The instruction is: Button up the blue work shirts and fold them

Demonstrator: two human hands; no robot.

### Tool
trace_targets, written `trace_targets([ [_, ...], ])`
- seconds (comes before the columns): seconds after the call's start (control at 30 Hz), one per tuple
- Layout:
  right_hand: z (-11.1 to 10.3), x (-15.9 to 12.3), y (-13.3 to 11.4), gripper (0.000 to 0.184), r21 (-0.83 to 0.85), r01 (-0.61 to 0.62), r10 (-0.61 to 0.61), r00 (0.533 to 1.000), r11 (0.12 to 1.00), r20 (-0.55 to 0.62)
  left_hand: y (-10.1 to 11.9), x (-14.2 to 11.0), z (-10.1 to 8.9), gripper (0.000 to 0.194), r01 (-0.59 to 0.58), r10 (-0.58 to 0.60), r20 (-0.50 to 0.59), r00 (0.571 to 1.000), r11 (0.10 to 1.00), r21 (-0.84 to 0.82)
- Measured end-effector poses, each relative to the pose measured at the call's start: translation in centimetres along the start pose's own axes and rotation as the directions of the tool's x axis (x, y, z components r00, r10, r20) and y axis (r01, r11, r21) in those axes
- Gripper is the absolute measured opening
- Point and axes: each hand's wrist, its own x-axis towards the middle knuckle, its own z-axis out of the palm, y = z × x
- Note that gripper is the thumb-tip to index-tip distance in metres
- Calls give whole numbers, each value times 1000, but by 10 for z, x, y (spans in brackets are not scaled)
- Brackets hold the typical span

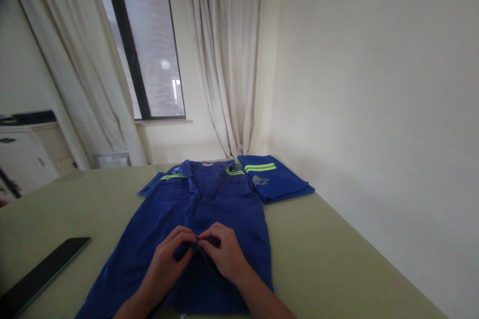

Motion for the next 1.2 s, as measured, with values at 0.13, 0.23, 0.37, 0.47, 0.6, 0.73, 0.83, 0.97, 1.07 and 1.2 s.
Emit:
trace_targets([
  [0.13, 0, 0, 1, 14, 19, -1, 1, 1000, 1000, 11, -2, 0, 1, 29, 67, -67, 1, 998, 996, -55],
  [0.23, -1, -1, 2, 12, 28, -10, 9, 1000, 1000, 26, -5, 0, 3, 35, 104, -104, 6, 995, 990, -95],
  [0.37, -1, -1, 1, 9, 28, -17, 16, 999, 999, 29, -4, 1, 3, 37, 120, -117, 30, 993, 982, -148],
  [0.47, -1, -1, 0, 7, 20, -14, 14, 1000, 1000, 26, -2, 2, 3, 40, 132, -126, 41, 991, 974, -184],
  [0.6, -1, -1, 2, 7, -9, -17, 18, 999, 1000, 30, -2, 2, 3, 43, 209, -200, 64, 978, 957, -202],
  [0.73, -1, 0, 4, 8, -29, -29, 30, 999, 999, 34, -4, 2, 4, 39, 293, -283, 77, 956, 933, -211],
  [0.83, -1, 0, 2, 9, -35, -21, 23, 999, 999, 40, -5, 2, 6, 36, 348, -334, 95, 938, 906, -242],
  [0.97, 1, -2, 0, 10, -53, -33, 35, 998, 998, 44, -4, 3, 8, 35, 401, -389, 104, 916, 859, -318],
  [1.07, 5, -5, 0, 9, -87, -42, 45, 999, 995, 31, -2, 2, 8, 34, 369, -354, 107, 929, 864, -343],
  [1.2, 6, -5, 0, 9, -103, -54, 56, 998, 993, 14, -2, 2, 6, 34, 365, -321, 176, 930, 857, -365],
])
